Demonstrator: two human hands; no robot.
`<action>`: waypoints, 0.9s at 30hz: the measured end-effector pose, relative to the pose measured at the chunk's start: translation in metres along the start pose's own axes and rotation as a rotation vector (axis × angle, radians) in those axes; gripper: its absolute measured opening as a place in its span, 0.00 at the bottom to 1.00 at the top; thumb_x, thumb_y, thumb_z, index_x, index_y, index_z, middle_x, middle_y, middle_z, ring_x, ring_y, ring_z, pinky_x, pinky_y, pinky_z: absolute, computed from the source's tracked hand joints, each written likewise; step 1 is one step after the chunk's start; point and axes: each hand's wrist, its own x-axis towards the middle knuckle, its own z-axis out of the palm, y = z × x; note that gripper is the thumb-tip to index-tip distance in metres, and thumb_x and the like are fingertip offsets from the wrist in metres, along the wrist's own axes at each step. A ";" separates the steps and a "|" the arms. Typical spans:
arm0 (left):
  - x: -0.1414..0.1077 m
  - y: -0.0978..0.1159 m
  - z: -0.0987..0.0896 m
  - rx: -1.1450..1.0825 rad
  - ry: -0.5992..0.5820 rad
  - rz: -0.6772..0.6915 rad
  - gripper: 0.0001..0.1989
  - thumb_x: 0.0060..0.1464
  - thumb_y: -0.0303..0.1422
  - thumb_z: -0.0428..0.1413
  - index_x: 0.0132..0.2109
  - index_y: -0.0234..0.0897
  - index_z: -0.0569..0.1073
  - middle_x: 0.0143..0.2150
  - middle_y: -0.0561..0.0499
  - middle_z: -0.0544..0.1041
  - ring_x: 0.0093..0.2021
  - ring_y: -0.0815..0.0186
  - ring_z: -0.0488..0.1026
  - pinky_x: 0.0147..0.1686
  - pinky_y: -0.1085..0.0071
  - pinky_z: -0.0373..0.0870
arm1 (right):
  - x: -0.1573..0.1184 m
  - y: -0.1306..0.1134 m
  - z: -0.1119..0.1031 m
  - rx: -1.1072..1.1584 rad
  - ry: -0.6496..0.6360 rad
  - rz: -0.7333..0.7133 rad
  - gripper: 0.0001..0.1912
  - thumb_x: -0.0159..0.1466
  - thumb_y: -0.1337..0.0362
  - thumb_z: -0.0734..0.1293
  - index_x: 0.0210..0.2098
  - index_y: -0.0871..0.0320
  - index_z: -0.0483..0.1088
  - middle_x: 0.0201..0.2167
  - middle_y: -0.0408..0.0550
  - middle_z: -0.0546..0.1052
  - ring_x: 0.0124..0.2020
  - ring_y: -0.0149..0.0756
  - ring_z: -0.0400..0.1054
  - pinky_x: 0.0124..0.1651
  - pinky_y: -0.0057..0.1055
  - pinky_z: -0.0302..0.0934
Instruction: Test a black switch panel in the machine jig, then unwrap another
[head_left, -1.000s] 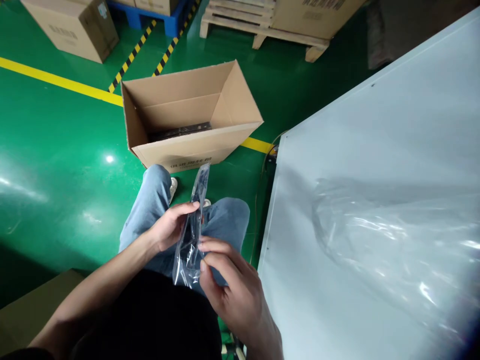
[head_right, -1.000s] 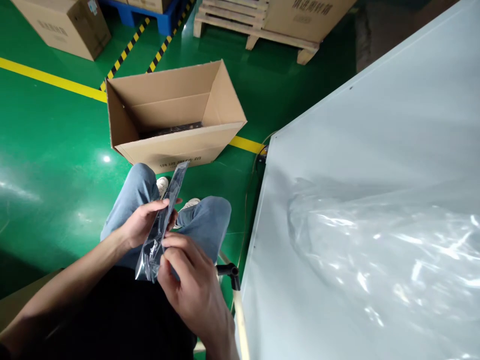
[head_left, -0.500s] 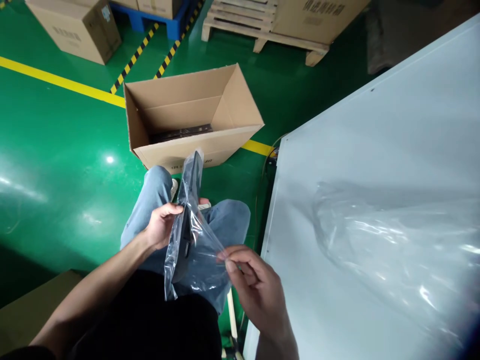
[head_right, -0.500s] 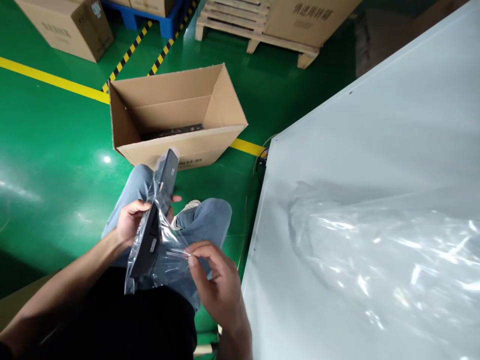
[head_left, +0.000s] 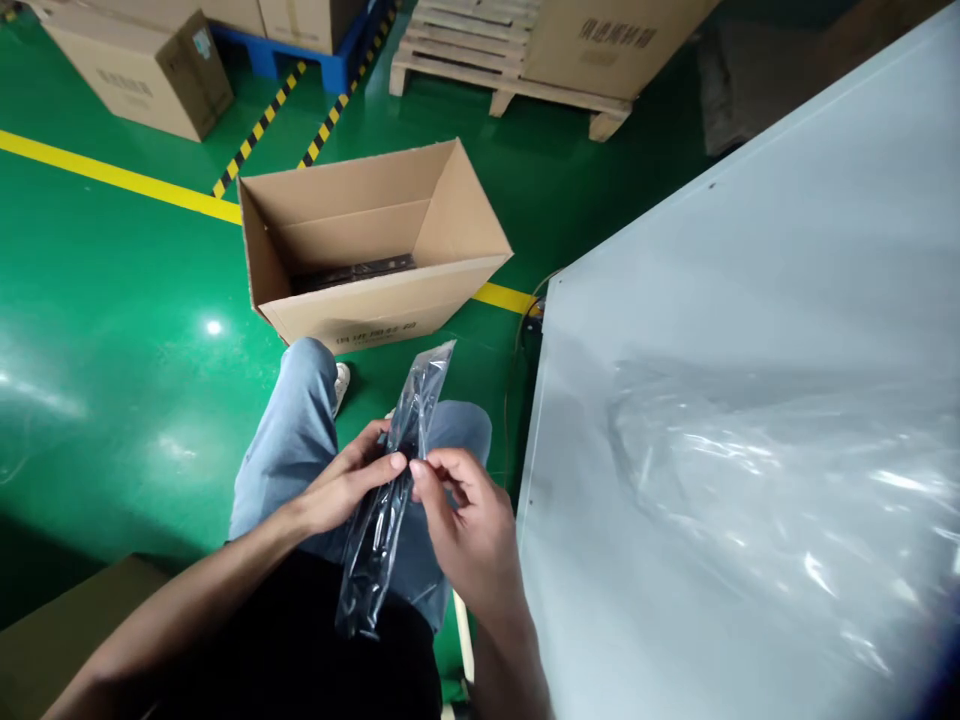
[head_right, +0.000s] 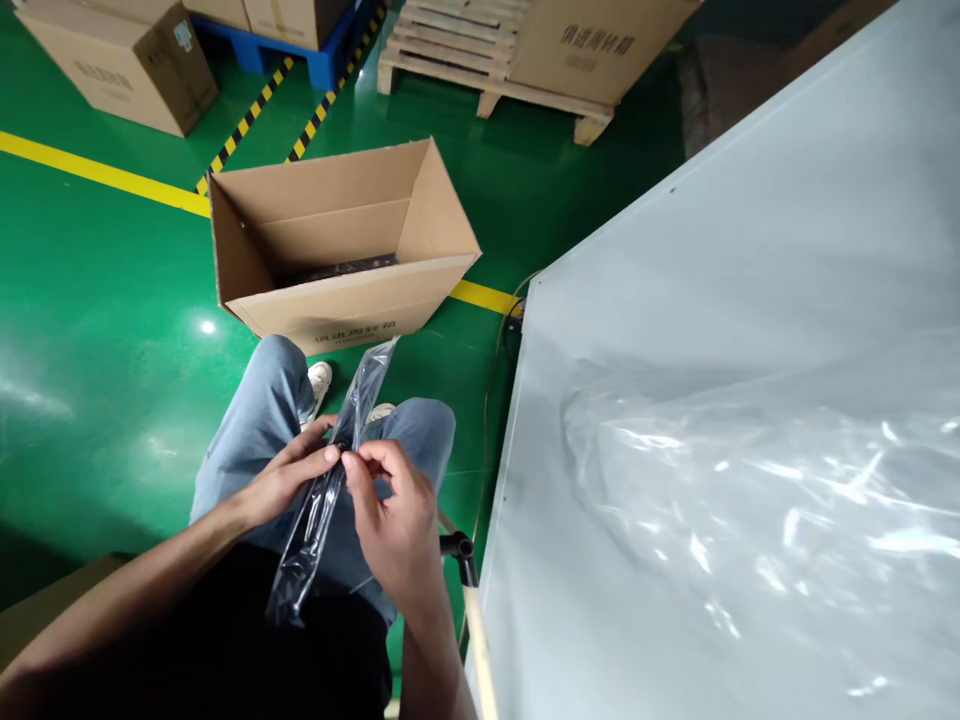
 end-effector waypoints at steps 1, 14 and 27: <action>-0.001 0.001 0.000 -0.009 0.008 -0.061 0.26 0.55 0.53 0.66 0.49 0.35 0.78 0.35 0.50 0.80 0.33 0.64 0.75 0.34 0.71 0.71 | -0.001 0.003 -0.002 0.000 0.031 0.007 0.09 0.71 0.58 0.68 0.35 0.54 0.72 0.28 0.42 0.78 0.29 0.33 0.73 0.36 0.29 0.68; -0.005 0.003 -0.004 0.151 -0.166 -0.056 0.30 0.58 0.59 0.60 0.49 0.36 0.75 0.37 0.48 0.79 0.27 0.68 0.71 0.27 0.73 0.68 | -0.002 0.014 -0.024 0.074 0.216 0.060 0.19 0.67 0.53 0.72 0.53 0.52 0.73 0.41 0.48 0.80 0.42 0.39 0.77 0.49 0.38 0.74; -0.017 -0.015 -0.008 0.077 -0.213 -0.135 0.32 0.60 0.54 0.61 0.60 0.34 0.75 0.35 0.48 0.80 0.26 0.68 0.70 0.27 0.73 0.67 | 0.010 0.011 -0.014 -0.014 0.442 0.047 0.13 0.70 0.53 0.69 0.36 0.56 0.75 0.22 0.39 0.73 0.22 0.31 0.67 0.28 0.29 0.63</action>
